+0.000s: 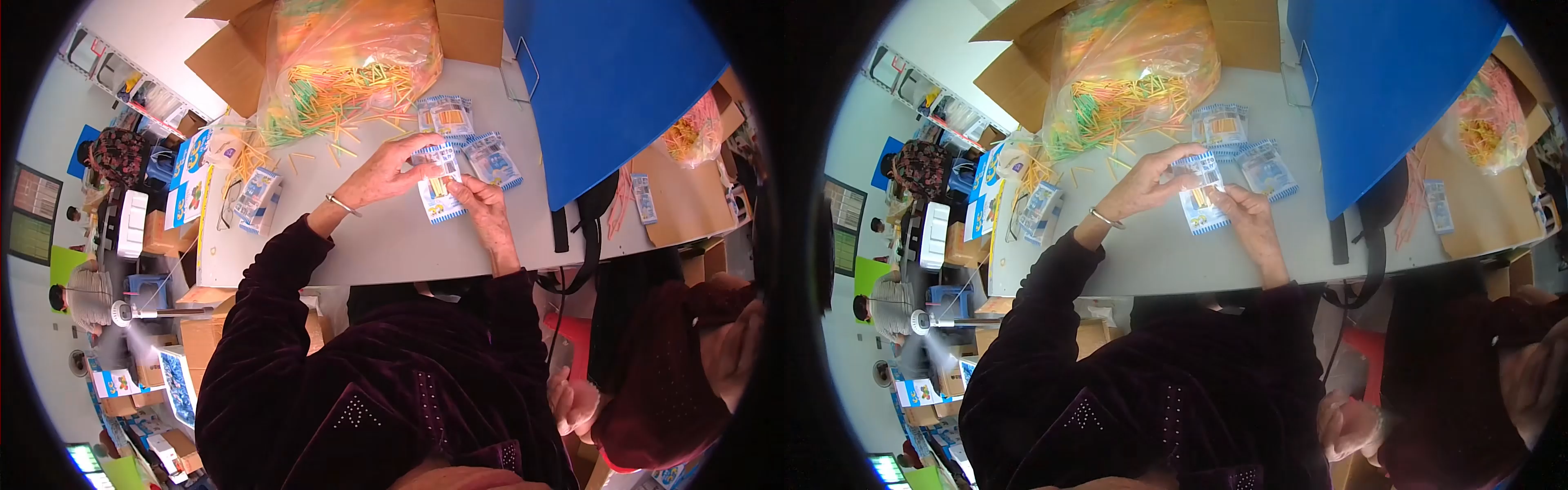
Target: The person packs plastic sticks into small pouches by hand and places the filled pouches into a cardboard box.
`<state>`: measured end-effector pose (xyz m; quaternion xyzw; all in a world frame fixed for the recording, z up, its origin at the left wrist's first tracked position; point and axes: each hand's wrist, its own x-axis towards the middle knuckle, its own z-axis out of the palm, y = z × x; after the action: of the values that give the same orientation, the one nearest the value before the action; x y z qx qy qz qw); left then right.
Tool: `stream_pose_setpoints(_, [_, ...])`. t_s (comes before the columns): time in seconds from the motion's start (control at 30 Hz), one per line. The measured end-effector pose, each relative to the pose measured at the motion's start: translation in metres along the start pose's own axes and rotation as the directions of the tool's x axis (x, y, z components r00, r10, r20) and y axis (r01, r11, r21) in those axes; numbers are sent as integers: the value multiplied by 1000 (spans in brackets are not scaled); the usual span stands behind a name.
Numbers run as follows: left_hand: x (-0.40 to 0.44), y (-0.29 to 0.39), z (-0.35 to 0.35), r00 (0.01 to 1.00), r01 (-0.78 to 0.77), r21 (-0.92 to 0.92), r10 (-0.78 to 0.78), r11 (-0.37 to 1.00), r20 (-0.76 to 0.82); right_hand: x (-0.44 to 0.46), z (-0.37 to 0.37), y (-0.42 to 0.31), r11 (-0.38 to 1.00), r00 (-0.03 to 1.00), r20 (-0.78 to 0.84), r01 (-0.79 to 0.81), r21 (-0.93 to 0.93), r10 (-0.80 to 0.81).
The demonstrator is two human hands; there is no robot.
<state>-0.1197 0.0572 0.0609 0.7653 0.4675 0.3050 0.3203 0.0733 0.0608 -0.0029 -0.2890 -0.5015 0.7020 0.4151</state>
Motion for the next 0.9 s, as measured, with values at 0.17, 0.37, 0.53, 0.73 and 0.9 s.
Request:
stream_pose_setpoints(0.17, [1, -12, 9, 995, 74, -283, -90, 956, -42, 2, 1, 4, 999, 999, 32, -25, 30, 24])
stream_pose_setpoints(0.37, [-4, -1, 26, 997, -20, -245, 0, 969, -83, 1, -11, 6, 993, 986, 121, -108, -57, 114])
stream_pose_setpoints(0.53, [-10, -19, 3, 996, -40, -430, 1, 902, -89, -2, -13, 6, 994, 998, 25, -62, -87, 65])
stream_pose_setpoints(0.73, [-45, -78, -79, 999, -33, 719, 35, 694, 12, -2, -14, 4, 995, 993, -57, -100, 15, 101])
stream_pose_setpoints(0.9, [-62, -91, -84, 981, -190, 925, 18, 329, 195, -3, -12, 2, 998, 994, -88, -57, 29, 59])
